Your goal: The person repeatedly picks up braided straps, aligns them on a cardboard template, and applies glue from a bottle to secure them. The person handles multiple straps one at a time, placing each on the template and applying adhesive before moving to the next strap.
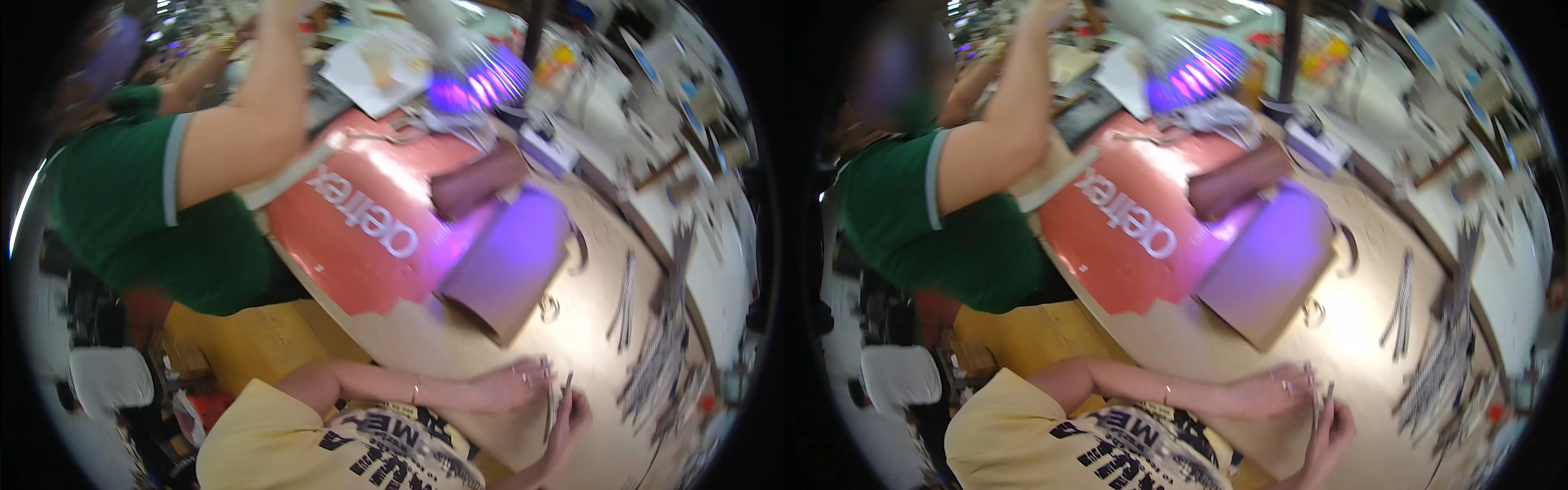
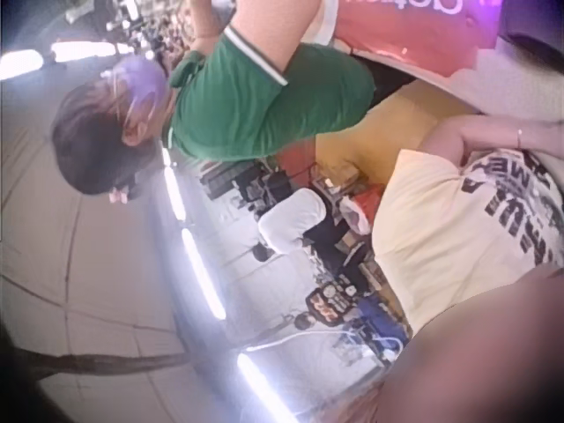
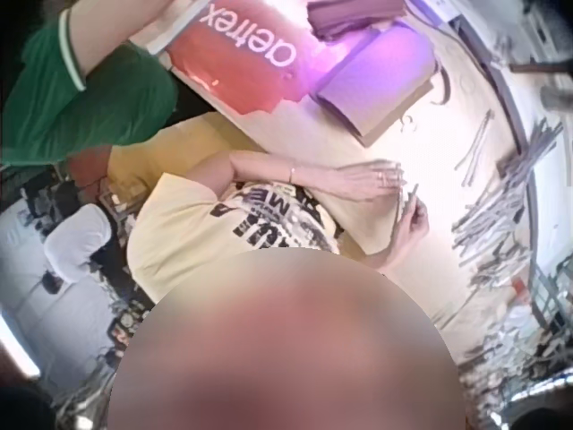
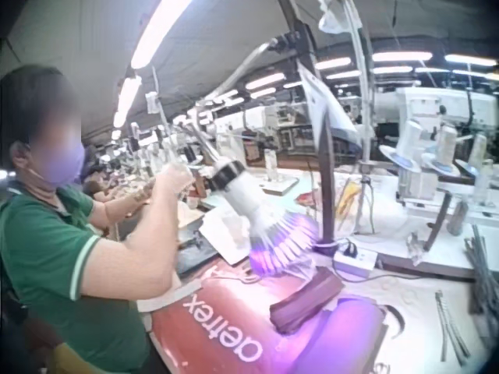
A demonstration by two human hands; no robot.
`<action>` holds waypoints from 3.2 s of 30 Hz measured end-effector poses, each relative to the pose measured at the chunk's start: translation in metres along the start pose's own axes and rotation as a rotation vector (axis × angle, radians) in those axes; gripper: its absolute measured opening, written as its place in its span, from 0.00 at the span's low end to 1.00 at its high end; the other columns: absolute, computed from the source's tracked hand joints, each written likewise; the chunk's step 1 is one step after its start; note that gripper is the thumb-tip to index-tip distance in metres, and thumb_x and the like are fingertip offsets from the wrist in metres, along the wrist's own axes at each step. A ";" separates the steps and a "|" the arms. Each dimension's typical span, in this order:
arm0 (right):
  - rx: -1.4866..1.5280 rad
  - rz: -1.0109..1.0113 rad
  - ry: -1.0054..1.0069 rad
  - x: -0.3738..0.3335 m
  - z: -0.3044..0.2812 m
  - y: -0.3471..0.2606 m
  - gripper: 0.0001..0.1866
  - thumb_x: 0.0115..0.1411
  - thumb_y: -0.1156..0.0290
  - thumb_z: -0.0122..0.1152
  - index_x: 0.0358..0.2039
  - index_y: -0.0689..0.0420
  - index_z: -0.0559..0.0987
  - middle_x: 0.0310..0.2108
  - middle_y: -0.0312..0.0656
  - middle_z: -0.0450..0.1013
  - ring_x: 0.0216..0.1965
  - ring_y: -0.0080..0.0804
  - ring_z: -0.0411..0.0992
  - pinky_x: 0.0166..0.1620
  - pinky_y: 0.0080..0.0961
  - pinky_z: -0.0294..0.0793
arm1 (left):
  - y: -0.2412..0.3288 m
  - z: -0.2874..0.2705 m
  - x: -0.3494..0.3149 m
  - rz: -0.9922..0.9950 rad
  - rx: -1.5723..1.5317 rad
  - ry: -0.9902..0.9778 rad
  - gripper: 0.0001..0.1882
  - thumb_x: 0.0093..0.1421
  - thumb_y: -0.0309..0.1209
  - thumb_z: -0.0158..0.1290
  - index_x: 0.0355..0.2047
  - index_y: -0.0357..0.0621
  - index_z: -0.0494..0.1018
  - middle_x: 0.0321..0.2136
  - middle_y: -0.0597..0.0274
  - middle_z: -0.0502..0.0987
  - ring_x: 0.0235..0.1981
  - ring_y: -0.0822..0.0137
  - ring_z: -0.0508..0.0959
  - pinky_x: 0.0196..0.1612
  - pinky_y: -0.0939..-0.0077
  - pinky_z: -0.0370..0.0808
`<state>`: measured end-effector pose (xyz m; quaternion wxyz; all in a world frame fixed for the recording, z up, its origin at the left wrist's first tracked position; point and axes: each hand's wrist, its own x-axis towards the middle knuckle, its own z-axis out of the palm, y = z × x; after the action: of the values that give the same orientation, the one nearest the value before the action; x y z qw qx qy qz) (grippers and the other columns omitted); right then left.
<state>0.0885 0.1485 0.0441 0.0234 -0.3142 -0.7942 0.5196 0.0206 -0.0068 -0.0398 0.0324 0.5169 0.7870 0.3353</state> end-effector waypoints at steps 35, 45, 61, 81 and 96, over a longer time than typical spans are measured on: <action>-0.168 0.038 0.035 0.031 0.047 -0.003 0.12 0.62 0.67 0.58 0.29 0.64 0.79 0.16 0.48 0.71 0.17 0.40 0.69 0.26 0.33 0.67 | -0.012 -0.028 -0.017 -0.127 0.031 -0.026 0.28 0.58 0.35 0.59 0.57 0.35 0.69 0.62 0.48 0.65 0.66 0.50 0.61 0.66 0.53 0.56; -0.190 0.068 0.028 0.031 0.047 -0.005 0.12 0.62 0.67 0.58 0.30 0.65 0.79 0.17 0.46 0.72 0.18 0.35 0.67 0.26 0.31 0.67 | -0.007 -0.039 0.000 -0.274 -0.047 -0.012 0.29 0.59 0.28 0.57 0.60 0.34 0.64 0.60 0.38 0.60 0.56 0.44 0.67 0.58 0.52 0.64; -0.215 0.121 0.152 0.018 0.042 0.002 0.14 0.60 0.66 0.64 0.26 0.65 0.79 0.14 0.44 0.69 0.15 0.31 0.64 0.22 0.29 0.64 | -0.018 -0.030 0.011 -0.169 0.221 -0.033 0.26 0.57 0.30 0.58 0.56 0.36 0.69 0.58 0.47 0.65 0.52 0.53 0.70 0.52 0.60 0.70; -0.214 0.199 0.205 0.017 0.044 -0.001 0.13 0.62 0.67 0.63 0.26 0.65 0.78 0.15 0.36 0.67 0.18 0.19 0.59 0.22 0.23 0.60 | -0.019 -0.028 0.013 -0.096 0.421 -0.076 0.27 0.57 0.33 0.57 0.55 0.33 0.70 0.57 0.47 0.68 0.49 0.58 0.71 0.47 0.68 0.74; -0.285 0.089 0.123 0.009 0.037 0.021 0.20 0.65 0.60 0.58 0.36 0.69 0.78 0.24 0.43 0.72 0.26 0.28 0.65 0.30 0.28 0.68 | -0.005 0.002 0.004 -0.129 0.216 0.157 0.29 0.58 0.29 0.45 0.61 0.31 0.61 0.65 0.44 0.60 0.61 0.53 0.66 0.61 0.61 0.65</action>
<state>0.0776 0.1283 0.0067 0.0043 -0.3805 -0.8422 0.3819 0.0152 -0.0034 -0.0435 -0.0635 0.4382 0.8500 0.2854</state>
